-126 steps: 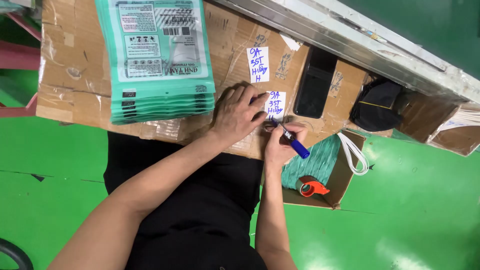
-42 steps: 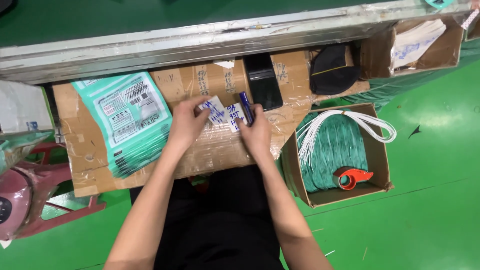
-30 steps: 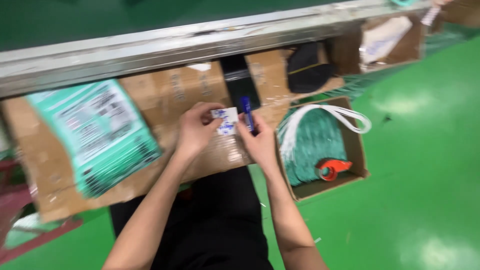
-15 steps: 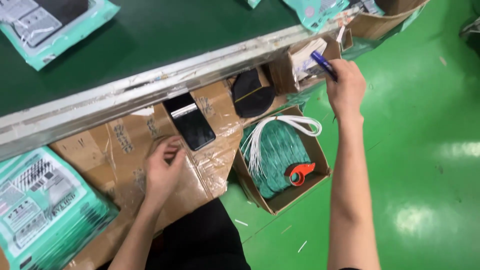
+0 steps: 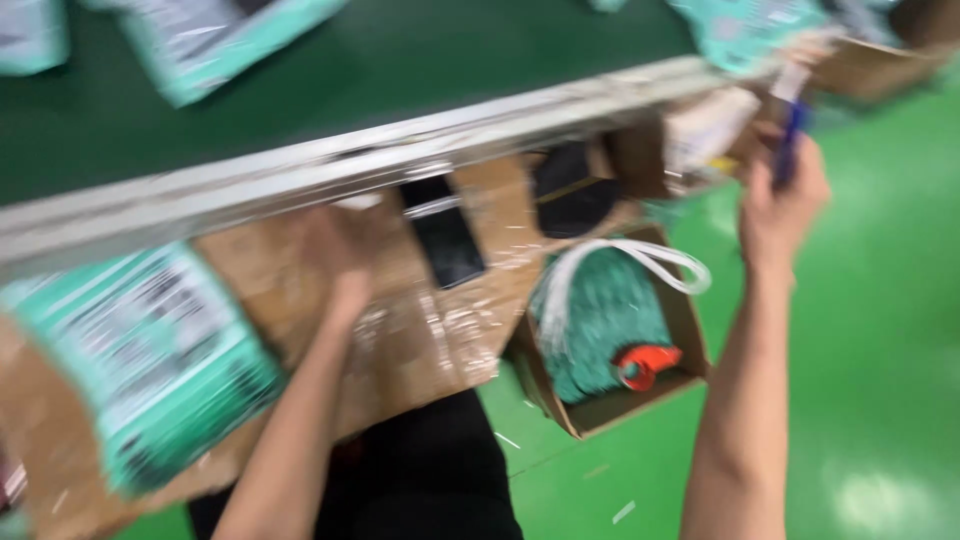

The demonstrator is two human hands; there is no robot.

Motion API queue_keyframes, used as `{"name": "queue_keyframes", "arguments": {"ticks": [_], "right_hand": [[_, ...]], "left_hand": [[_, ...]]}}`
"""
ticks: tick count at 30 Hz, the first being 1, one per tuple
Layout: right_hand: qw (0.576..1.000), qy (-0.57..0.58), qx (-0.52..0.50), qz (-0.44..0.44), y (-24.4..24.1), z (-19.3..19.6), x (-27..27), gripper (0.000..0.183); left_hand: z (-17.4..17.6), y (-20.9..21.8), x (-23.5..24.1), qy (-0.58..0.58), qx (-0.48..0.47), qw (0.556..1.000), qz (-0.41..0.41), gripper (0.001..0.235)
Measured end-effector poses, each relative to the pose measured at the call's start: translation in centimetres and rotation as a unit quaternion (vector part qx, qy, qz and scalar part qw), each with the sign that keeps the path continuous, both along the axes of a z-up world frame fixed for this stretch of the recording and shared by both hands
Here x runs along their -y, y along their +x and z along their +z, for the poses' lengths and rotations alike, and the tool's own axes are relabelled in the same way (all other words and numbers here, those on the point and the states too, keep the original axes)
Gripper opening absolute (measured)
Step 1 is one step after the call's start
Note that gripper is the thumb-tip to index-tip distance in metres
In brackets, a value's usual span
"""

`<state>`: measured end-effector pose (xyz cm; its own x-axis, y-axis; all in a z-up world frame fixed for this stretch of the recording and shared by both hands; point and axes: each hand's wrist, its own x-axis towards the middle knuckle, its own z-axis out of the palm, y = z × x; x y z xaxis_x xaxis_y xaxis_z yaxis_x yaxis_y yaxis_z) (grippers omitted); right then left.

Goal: Writing production labels and packaging face masks into plastic pouches.

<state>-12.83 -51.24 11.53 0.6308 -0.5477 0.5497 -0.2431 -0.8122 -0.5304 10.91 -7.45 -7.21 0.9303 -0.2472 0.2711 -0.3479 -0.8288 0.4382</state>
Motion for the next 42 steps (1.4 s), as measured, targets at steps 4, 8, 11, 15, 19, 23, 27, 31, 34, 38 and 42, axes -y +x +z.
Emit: {"name": "queue_keyframes", "arguments": {"ticks": [4,8,11,15,19,23,27,31,34,38,42], "right_hand": [[0.994,0.092,0.028,0.041,1.6,-1.1,-7.7,0.011],[0.999,0.003,-0.016,-0.028,-1.1,-0.4,-5.5,0.010],[0.998,-0.019,-0.041,-0.032,-2.7,-0.3,0.4,0.014],[0.971,-0.093,-0.215,0.051,-2.6,-0.4,6.7,0.026],[0.909,0.051,-0.414,-0.007,0.5,3.1,5.8,0.031],[0.856,0.117,-0.503,-0.013,3.0,4.2,5.8,0.033],[0.878,0.184,-0.424,0.121,3.0,2.4,8.5,0.036],[0.889,0.301,-0.284,0.198,3.3,3.5,8.5,0.035],[0.891,0.167,-0.422,0.009,3.4,3.3,9.3,0.029],[0.845,0.042,-0.532,0.017,3.4,1.3,11.0,0.042],[0.795,0.065,-0.603,0.031,4.5,0.4,11.5,0.036]], "left_hand": [[5.8,1.7,3.2,-0.029,-0.166,0.983,0.072,0.053],[2.5,0.7,4.3,-0.082,-0.001,0.997,0.003,0.070],[4.3,-0.1,3.4,-0.100,-0.036,0.994,-0.021,0.071],[5.6,-2.0,2.5,-0.074,-0.042,0.996,-0.011,0.081],[5.9,-3.0,2.2,-0.089,0.014,0.995,-0.038,0.081],[6.1,-2.7,2.5,-0.068,-0.019,0.997,-0.029,0.078],[6.5,-2.6,2.7,-0.022,-0.043,0.998,-0.030,0.076],[6.2,-2.5,2.8,0.004,-0.025,0.999,-0.036,0.072],[6.4,-2.5,2.8,-0.012,-0.014,0.999,-0.046,0.071],[6.5,-2.5,2.8,0.004,-0.028,0.998,-0.050,0.070],[6.4,-2.6,2.7,0.049,-0.043,0.997,-0.043,0.078]]}}
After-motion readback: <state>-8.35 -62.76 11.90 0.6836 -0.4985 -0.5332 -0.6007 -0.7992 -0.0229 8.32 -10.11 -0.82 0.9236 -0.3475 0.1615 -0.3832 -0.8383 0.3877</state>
